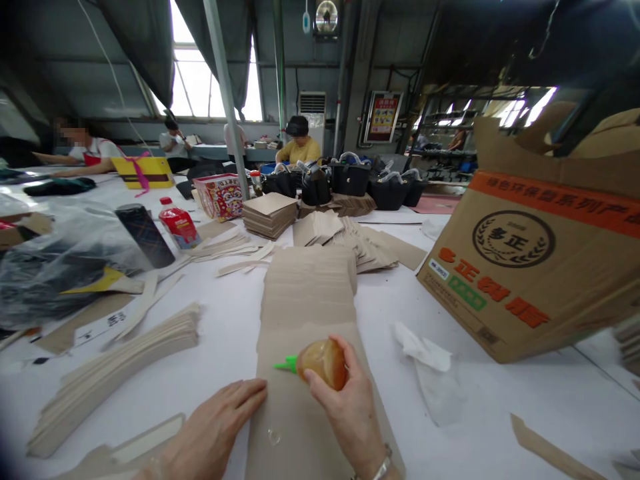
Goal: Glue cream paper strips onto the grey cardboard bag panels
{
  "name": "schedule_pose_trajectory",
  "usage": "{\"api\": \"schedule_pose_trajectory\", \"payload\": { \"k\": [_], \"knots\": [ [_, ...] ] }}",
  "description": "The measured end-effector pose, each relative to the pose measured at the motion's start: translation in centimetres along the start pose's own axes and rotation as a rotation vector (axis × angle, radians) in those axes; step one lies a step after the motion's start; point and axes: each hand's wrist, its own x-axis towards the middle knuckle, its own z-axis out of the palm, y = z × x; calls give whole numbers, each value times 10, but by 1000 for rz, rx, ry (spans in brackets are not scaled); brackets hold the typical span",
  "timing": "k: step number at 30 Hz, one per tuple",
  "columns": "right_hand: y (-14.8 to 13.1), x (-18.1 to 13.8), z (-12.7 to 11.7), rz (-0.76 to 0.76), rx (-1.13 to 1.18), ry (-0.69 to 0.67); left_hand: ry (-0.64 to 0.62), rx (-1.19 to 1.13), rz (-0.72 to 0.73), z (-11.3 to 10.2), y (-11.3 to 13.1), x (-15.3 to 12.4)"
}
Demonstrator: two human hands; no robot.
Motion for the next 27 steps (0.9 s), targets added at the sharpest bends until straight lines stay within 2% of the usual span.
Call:
{"api": "schedule_pose_trajectory", "payload": {
  "k": [7, 16, 20, 24, 26, 27],
  "knots": [
    [1, 5, 13, -34, -96, -7, -100, -93, -69, -6, 4, 2],
    [5, 2, -1, -28, -139, 36, -131, -137, -80, -9, 7, 3],
    [5, -3, 2, 0, -101, 9, -137, -123, -98, -11, 7, 5],
    [1, 7, 16, 35, 22, 35, -91, -87, -91, -3, -2, -4],
    [-7, 5, 18, 131, 203, 83, 31, -82, -36, 5, 0, -2],
    [-12, 1, 18, 200, 346, 105, 148, -88, -11, 10, 6, 5]
  ]
}}
